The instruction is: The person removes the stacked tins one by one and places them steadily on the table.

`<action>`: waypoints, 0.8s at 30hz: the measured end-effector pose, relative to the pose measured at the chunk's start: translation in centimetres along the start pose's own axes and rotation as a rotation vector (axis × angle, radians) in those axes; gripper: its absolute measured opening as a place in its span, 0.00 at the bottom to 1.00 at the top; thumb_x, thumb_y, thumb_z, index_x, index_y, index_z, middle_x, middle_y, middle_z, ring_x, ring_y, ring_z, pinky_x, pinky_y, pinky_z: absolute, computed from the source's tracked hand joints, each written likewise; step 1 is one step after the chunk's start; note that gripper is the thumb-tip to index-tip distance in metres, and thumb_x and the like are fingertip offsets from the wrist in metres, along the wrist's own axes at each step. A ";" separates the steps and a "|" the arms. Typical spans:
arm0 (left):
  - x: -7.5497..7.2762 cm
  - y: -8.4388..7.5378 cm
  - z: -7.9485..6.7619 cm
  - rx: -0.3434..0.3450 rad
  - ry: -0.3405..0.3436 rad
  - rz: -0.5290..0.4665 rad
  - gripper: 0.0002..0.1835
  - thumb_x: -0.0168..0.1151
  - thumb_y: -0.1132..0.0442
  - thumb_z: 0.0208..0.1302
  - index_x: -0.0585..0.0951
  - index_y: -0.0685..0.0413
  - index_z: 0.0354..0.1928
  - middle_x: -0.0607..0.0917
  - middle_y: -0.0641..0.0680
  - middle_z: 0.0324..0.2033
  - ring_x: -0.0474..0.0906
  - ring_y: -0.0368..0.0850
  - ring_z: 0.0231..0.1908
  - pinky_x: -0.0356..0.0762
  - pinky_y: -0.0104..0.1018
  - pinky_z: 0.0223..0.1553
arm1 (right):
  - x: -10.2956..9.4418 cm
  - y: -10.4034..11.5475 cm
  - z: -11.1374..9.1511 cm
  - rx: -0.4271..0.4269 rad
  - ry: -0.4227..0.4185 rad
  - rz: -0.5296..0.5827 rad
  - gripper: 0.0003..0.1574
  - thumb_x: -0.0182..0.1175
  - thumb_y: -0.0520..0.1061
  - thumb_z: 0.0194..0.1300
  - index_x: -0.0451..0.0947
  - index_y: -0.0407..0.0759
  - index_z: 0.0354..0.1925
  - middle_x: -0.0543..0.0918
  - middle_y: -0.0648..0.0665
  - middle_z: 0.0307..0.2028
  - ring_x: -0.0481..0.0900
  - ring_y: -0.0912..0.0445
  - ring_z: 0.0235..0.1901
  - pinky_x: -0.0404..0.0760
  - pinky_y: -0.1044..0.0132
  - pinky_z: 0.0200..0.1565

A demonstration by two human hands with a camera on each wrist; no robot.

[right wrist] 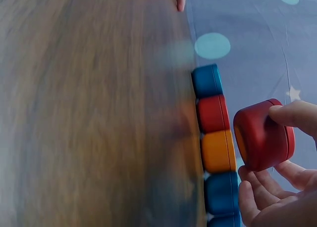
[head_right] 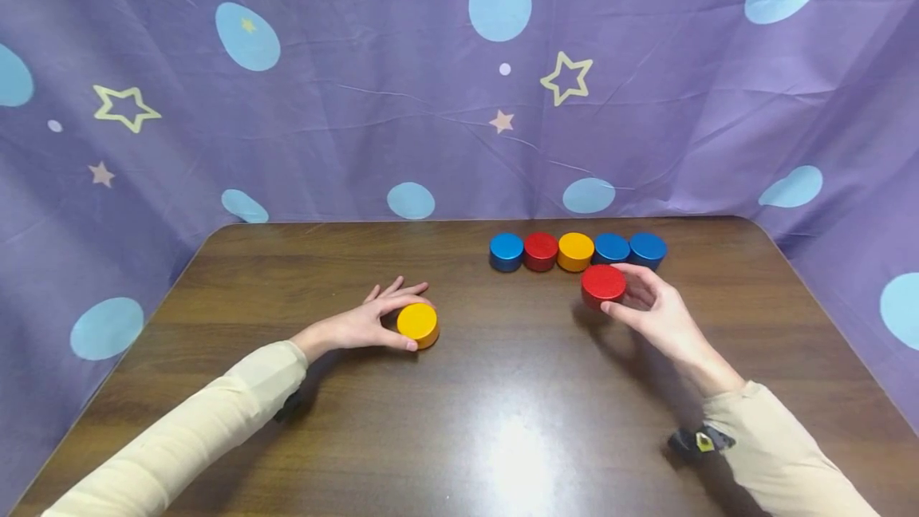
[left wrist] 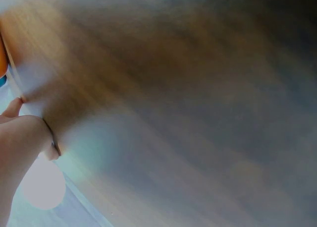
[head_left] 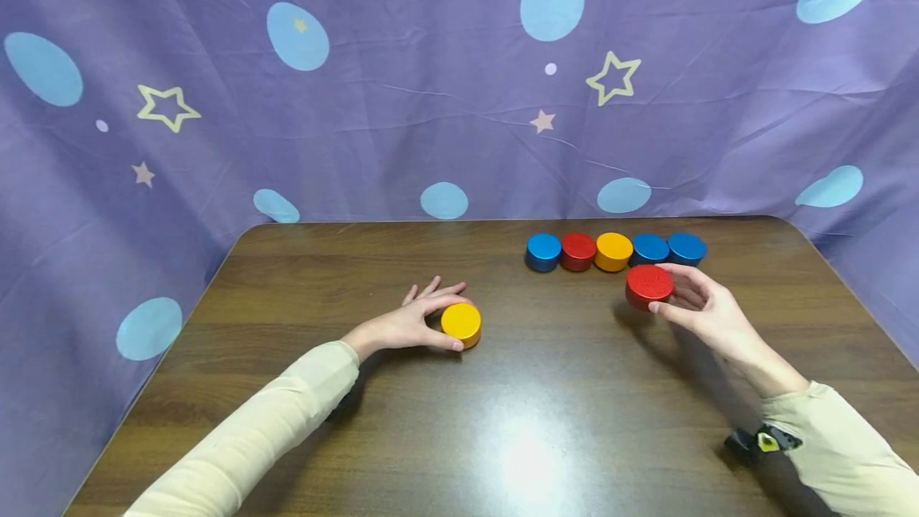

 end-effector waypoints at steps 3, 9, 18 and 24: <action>0.0 0.0 0.0 -0.004 -0.001 0.007 0.34 0.74 0.50 0.53 0.75 0.43 0.64 0.57 0.52 0.73 0.32 0.58 0.72 0.21 0.61 0.65 | -1.0 -0.4 -0.1 0.016 -0.021 -0.002 0.32 0.64 0.32 0.62 0.66 0.38 0.63 0.78 0.62 0.48 0.77 0.71 0.46 0.76 0.78 0.44; 0.0 0.0 -0.1 -0.007 0.003 0.000 0.34 0.74 0.50 0.53 0.75 0.43 0.64 0.57 0.52 0.73 0.31 0.57 0.72 0.21 0.60 0.65 | -2.5 -1.2 -0.1 0.034 -0.051 0.074 0.31 0.63 0.29 0.61 0.70 0.46 0.60 0.79 0.63 0.47 0.78 0.71 0.45 0.76 0.79 0.43; 0.0 0.1 -0.2 -0.012 0.007 0.009 0.34 0.73 0.49 0.54 0.75 0.41 0.64 0.57 0.51 0.73 0.31 0.56 0.73 0.21 0.59 0.65 | -4.9 -2.0 -0.4 0.015 -0.115 0.078 0.31 0.62 0.27 0.60 0.71 0.54 0.54 0.80 0.64 0.44 0.78 0.73 0.43 0.74 0.82 0.41; 0.0 0.0 -0.2 -0.013 0.006 0.009 0.34 0.73 0.49 0.54 0.74 0.40 0.64 0.57 0.51 0.73 0.31 0.56 0.73 0.21 0.59 0.65 | -6.5 -2.5 -0.8 0.029 -0.159 0.046 0.31 0.63 0.27 0.59 0.71 0.56 0.52 0.79 0.67 0.43 0.78 0.75 0.41 0.74 0.83 0.40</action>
Point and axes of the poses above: each hand's wrist, its own z-axis towards the middle knuckle, its own x-axis out of the palm, y = z × x, the point moved 10 cm from there along z, towards the middle knuckle
